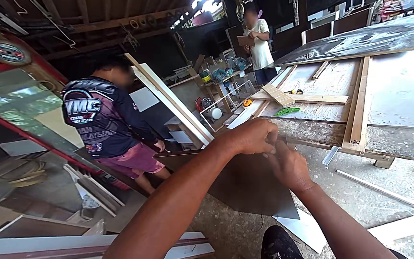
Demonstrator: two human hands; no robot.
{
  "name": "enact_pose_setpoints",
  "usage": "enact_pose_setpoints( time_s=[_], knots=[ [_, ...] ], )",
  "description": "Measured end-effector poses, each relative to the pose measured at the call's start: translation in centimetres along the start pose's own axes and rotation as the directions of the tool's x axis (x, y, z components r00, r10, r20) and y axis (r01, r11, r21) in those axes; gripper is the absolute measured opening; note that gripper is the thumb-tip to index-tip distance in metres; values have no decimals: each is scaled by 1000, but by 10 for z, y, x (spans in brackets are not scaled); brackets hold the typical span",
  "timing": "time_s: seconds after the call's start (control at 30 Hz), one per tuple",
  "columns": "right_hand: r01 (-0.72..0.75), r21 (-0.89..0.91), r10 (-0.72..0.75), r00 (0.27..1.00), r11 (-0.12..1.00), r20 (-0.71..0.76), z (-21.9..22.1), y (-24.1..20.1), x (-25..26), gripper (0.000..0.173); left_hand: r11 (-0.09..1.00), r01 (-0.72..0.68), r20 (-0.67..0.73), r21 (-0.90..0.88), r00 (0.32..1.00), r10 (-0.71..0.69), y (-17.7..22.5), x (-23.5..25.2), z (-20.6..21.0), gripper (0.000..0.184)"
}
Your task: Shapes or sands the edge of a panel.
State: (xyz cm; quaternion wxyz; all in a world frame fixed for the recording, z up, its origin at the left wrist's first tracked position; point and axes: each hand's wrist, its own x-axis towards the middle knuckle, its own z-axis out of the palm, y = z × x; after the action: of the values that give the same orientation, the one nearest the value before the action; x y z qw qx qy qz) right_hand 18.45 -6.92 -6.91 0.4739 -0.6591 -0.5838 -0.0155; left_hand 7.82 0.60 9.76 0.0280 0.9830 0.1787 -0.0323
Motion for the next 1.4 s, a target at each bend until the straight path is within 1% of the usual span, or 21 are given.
enact_pose_setpoints(
  time_s=[0.1, 0.2, 0.3, 0.43, 0.57, 0.77, 0.87, 1.0, 1.13, 1.27, 1.4],
  knots=[
    [-4, 0, 4, 1000, 1000, 1, -1, -1, -1, 36, 1000, -2, -10, -24, 1000, 1, 1, -1, 3, 20],
    [-2, 1, 2, 1000, 1000, 0, -1, -1, -1, 34, 999, 5, -14, -53, 1000, -6, 4, -2, 3, 31],
    [-2, 3, 2, 1000, 1000, 8, -1, -1, -2, 35, 997, -19, -19, -71, 1000, 17, 3, -1, 5, 34],
    [-7, 0, 7, 1000, 1000, 8, -2, -2, -2, 33, 994, -50, -26, -98, 999, 48, 1, 0, 6, 33],
    [-11, 15, 11, 1000, 1000, 5, -1, -2, -2, 33, 986, -100, -40, -130, 995, 95, -2, 2, 7, 24],
    [-1, 18, 1, 1000, 1000, -18, 1, -1, -2, 39, 983, -92, -11, -157, 996, 91, -6, 5, 6, 21],
    [-10, 18, 11, 1000, 1000, -18, 1, 1, 0, 37, 983, -109, -24, -145, 994, 107, -6, 5, 6, 14],
    [1, 11, 0, 999, 1000, -34, 3, 2, 2, 33, 983, -92, -37, -158, 995, 87, -10, 2, 7, 19],
    [2, 4, -2, 999, 1000, -32, 3, 2, 2, 33, 979, -68, -38, -193, 997, 62, -9, 1, 6, 22],
    [0, 14, 1, 999, 1000, -33, 2, 2, 1, 33, 983, -82, -54, -166, 996, 74, -7, 2, 7, 22],
    [20, 16, -20, 998, 1000, -52, 4, 3, 2, 32, 987, -62, -47, -151, 997, 56, -6, 2, 6, 23]
  ],
)
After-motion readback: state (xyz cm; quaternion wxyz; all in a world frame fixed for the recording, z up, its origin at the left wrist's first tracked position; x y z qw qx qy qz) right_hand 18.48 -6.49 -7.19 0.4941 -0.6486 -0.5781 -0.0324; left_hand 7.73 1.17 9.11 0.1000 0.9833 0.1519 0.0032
